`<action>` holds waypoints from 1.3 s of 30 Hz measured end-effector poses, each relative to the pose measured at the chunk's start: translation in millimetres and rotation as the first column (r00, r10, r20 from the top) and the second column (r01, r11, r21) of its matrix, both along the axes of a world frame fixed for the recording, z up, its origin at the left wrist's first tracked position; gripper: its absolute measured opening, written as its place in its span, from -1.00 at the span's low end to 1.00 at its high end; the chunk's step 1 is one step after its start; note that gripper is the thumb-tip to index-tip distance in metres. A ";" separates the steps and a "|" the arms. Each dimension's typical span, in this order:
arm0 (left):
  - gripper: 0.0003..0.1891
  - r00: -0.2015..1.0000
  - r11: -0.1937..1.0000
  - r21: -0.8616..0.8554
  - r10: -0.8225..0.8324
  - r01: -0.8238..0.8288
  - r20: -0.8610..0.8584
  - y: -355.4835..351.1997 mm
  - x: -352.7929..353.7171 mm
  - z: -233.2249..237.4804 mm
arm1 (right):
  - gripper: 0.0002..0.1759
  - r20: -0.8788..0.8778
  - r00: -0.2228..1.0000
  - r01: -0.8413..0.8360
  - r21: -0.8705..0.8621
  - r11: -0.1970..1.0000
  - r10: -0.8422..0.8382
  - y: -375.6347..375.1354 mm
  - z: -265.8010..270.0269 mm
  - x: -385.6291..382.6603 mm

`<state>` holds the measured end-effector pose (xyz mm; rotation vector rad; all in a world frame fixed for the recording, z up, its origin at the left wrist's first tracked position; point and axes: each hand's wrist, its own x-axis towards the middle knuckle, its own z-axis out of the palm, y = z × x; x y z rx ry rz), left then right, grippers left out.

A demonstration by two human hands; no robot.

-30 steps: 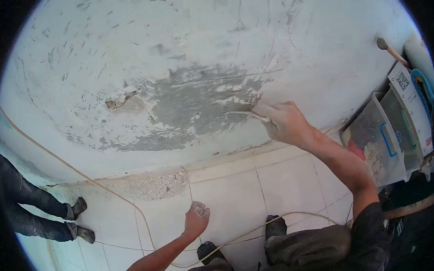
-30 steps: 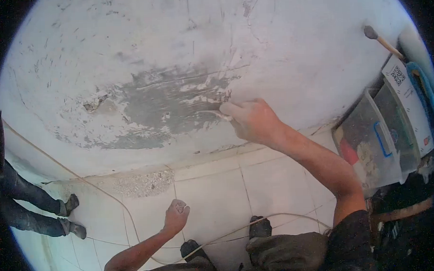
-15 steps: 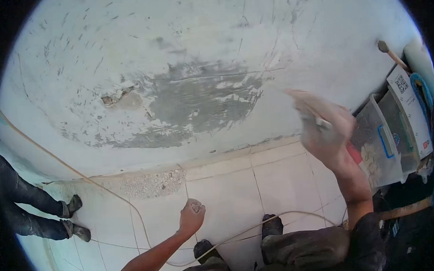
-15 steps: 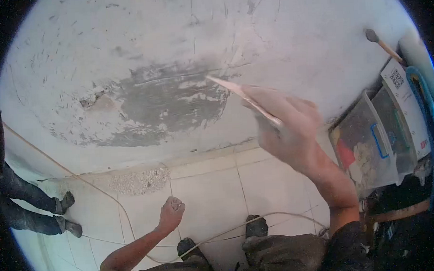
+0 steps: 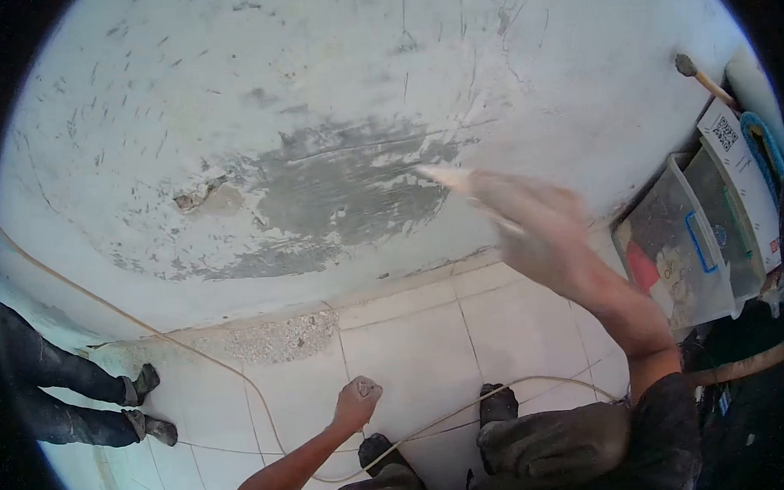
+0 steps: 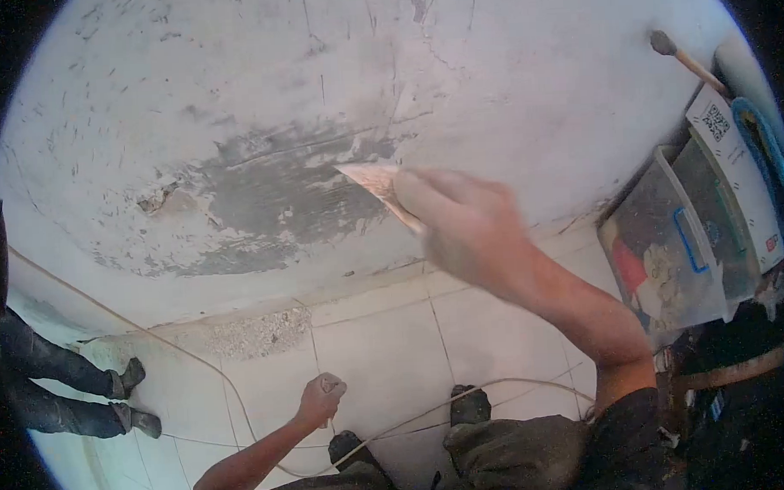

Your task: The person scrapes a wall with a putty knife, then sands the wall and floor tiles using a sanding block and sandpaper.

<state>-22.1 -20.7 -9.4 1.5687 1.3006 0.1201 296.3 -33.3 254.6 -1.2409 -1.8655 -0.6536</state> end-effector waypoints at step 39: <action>-0.66 0.976 0.970 0.144 -0.208 0.197 0.070 6.5 23.2 18.9 | -0.90 -0.110 0.985 0.086 -0.358 0.930 -0.134 16.2 -51.2 6.7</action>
